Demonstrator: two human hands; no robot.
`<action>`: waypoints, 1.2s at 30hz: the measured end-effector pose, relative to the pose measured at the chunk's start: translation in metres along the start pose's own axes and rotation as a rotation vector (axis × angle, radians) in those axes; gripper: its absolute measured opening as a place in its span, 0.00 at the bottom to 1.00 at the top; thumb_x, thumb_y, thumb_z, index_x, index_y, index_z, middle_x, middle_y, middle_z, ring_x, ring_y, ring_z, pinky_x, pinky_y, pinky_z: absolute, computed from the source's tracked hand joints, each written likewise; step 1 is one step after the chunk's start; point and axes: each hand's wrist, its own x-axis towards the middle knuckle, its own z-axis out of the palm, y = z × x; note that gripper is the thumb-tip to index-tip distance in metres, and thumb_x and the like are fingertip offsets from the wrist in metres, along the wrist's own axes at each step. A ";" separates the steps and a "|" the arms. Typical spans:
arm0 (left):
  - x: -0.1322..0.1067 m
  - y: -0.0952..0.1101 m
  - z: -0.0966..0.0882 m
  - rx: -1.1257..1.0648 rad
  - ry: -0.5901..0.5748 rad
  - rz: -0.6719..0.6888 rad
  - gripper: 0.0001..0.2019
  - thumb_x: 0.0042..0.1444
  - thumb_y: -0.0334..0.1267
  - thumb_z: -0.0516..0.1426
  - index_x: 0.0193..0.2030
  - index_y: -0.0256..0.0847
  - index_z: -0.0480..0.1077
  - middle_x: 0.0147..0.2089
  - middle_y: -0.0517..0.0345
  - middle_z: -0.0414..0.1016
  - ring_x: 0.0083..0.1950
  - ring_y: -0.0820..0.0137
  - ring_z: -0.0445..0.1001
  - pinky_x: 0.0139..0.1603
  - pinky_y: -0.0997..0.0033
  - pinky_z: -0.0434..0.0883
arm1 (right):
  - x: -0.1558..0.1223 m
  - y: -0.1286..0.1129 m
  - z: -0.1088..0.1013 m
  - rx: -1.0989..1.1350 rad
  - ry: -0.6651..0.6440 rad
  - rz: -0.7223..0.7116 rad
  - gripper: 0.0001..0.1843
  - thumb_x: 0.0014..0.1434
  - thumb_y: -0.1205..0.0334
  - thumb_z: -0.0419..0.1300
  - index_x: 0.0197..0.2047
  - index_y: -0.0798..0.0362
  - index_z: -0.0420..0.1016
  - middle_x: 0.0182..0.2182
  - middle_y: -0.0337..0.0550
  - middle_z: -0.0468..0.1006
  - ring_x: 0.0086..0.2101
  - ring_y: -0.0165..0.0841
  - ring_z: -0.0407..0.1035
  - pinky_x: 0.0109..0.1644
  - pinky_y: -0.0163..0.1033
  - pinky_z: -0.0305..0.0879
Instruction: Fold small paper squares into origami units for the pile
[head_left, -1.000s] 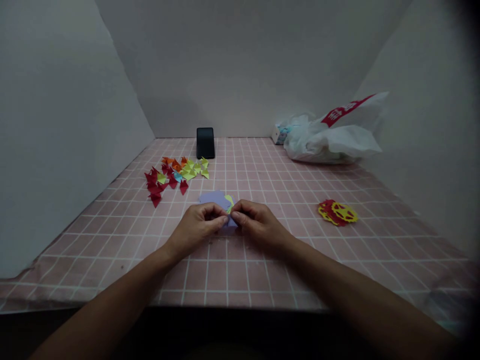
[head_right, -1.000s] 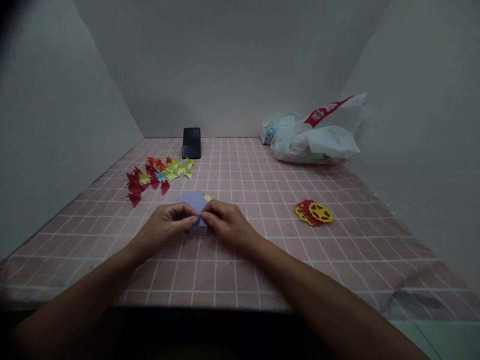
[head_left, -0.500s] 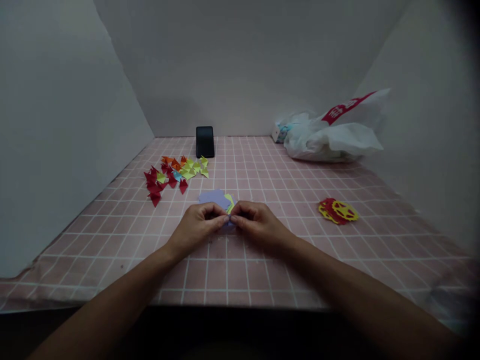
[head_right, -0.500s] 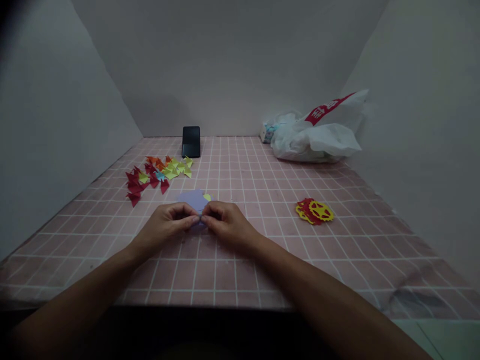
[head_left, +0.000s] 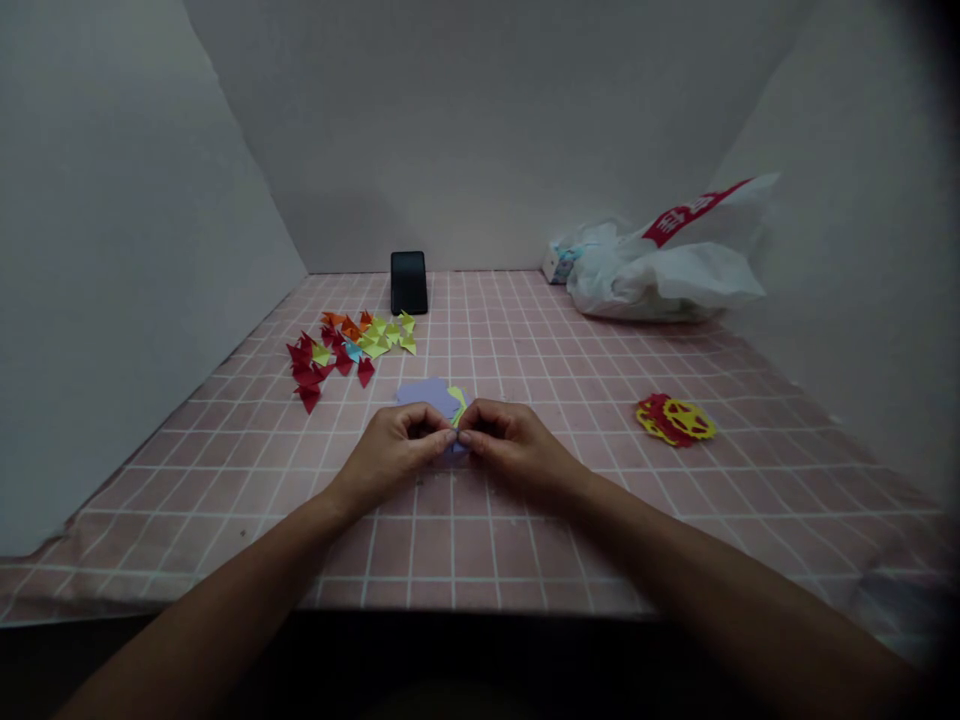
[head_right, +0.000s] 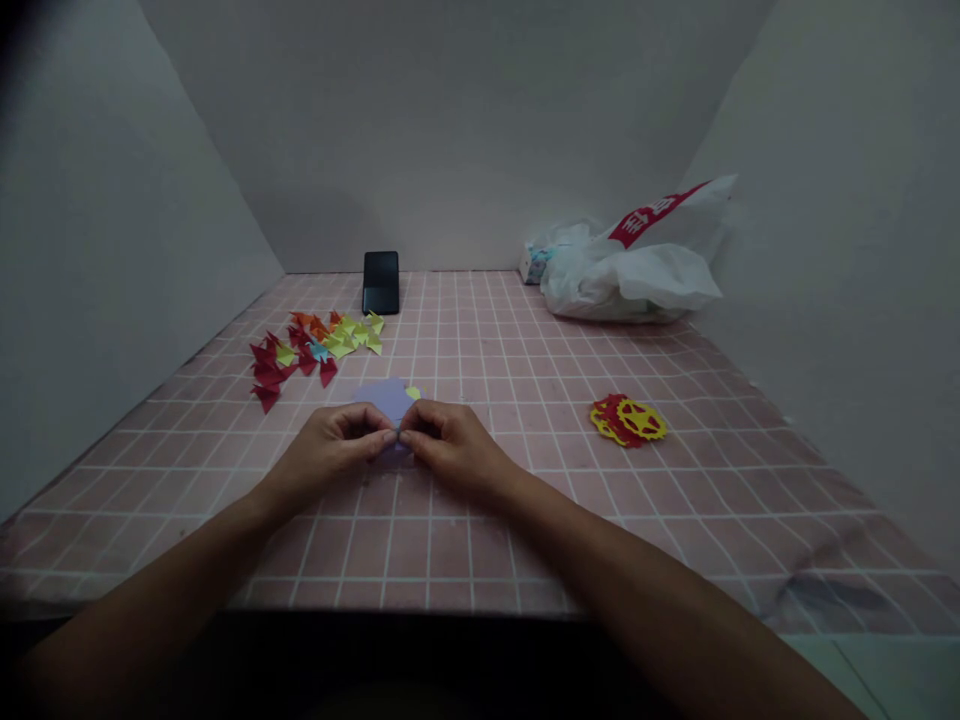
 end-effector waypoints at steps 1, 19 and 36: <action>0.000 0.001 0.000 0.004 0.015 0.005 0.07 0.52 0.39 0.60 0.28 0.38 0.74 0.25 0.62 0.71 0.27 0.75 0.65 0.27 0.75 0.62 | 0.000 0.000 0.000 0.025 0.013 -0.008 0.03 0.60 0.66 0.59 0.33 0.53 0.73 0.29 0.37 0.71 0.31 0.30 0.65 0.35 0.36 0.61; -0.003 -0.002 0.006 -0.186 0.194 0.082 0.06 0.56 0.37 0.61 0.31 0.38 0.73 0.25 0.61 0.73 0.25 0.75 0.70 0.27 0.75 0.68 | -0.001 -0.005 0.008 0.073 0.137 -0.085 0.04 0.59 0.64 0.61 0.31 0.50 0.74 0.32 0.39 0.72 0.35 0.33 0.67 0.42 0.41 0.64; -0.006 -0.003 0.009 -0.154 0.178 0.089 0.06 0.56 0.36 0.61 0.30 0.39 0.74 0.26 0.61 0.73 0.26 0.75 0.70 0.29 0.74 0.68 | -0.001 -0.004 0.010 -0.031 0.154 -0.138 0.08 0.60 0.67 0.60 0.29 0.49 0.74 0.33 0.41 0.73 0.38 0.35 0.68 0.45 0.44 0.64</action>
